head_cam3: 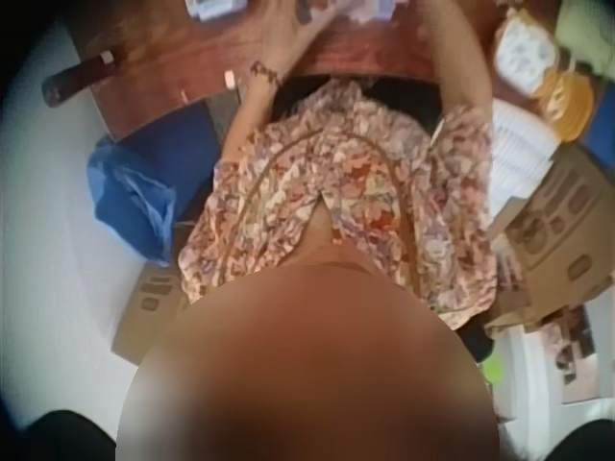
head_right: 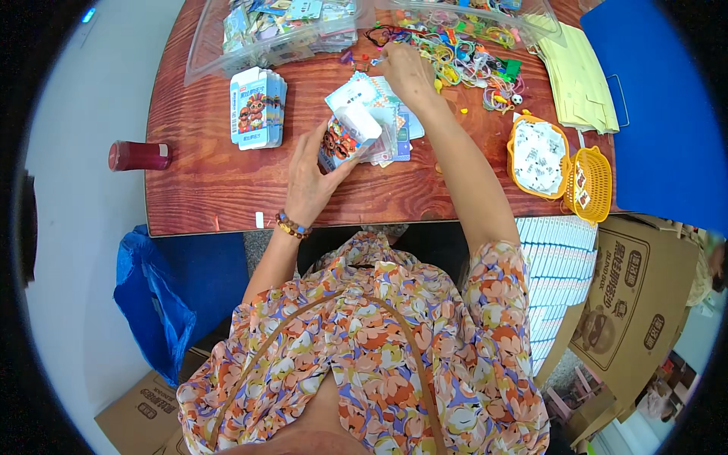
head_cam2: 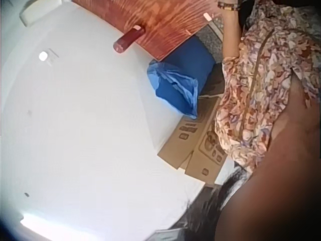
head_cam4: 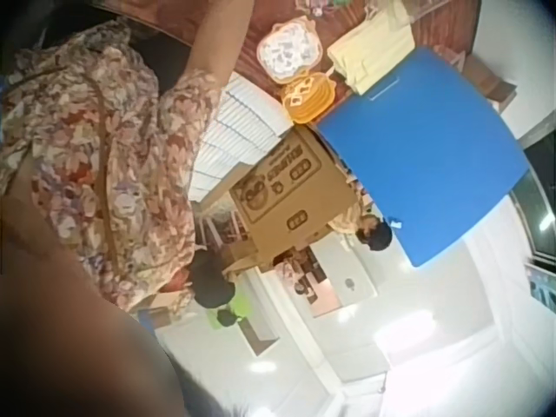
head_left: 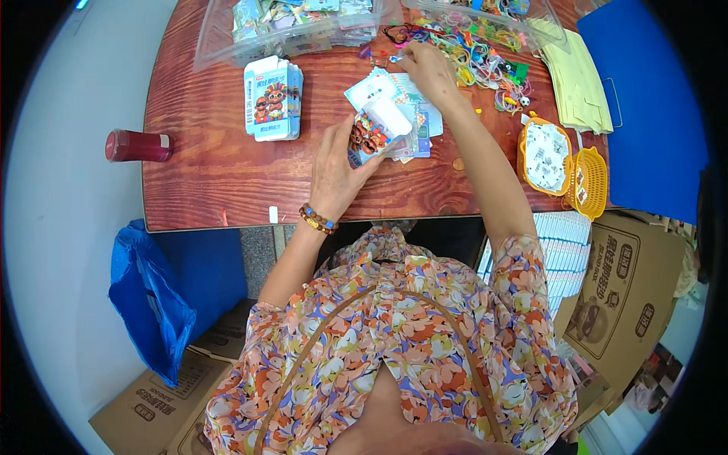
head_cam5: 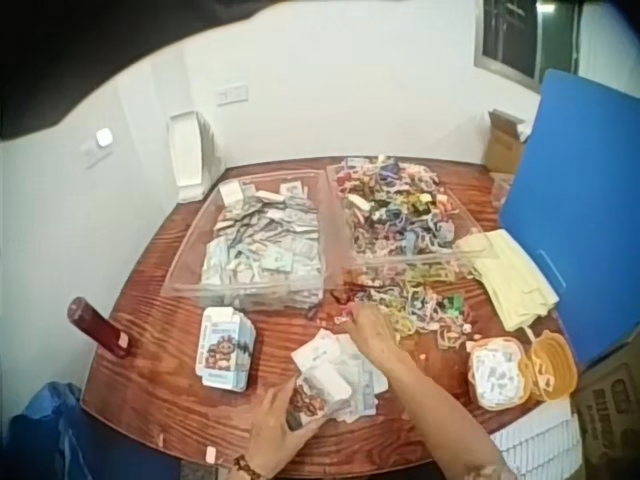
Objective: Inspecting small product boxes and sorting them on a table.
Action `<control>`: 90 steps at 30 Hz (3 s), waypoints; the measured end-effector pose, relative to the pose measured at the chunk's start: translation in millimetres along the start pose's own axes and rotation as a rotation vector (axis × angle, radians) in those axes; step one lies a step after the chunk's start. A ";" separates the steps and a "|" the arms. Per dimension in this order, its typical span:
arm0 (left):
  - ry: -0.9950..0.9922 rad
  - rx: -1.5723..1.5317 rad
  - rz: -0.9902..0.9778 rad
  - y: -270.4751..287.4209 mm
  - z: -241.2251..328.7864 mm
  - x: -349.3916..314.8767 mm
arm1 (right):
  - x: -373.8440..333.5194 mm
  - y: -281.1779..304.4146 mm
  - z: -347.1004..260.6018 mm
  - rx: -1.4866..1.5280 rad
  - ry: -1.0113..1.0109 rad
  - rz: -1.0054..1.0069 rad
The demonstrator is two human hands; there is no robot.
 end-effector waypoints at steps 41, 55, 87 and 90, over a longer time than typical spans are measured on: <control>-0.165 -0.098 -0.197 -33.1 29.2 15.0 | -143.3 47.0 -65.4 0.194 0.165 0.078; -0.096 -0.301 -0.293 -53.1 31.1 5.5 | -189.9 50.6 -54.9 0.121 0.279 0.079; -0.196 -0.107 -0.369 -67.7 76.1 -5.8 | -223.0 170.5 169.6 0.238 -0.499 0.172; -0.172 -0.106 -0.381 -69.4 75.1 -6.2 | -215.0 159.9 162.5 0.305 -0.475 0.029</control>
Point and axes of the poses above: each hand's wrist, its own x-axis towards the middle knuckle, its own y-axis out of the back of the hand, z = x × y, the point moved 7 cm from there along x, towards the middle knuckle, and after that the axes turned 7 degrees about -z, right-handed, at the moved point
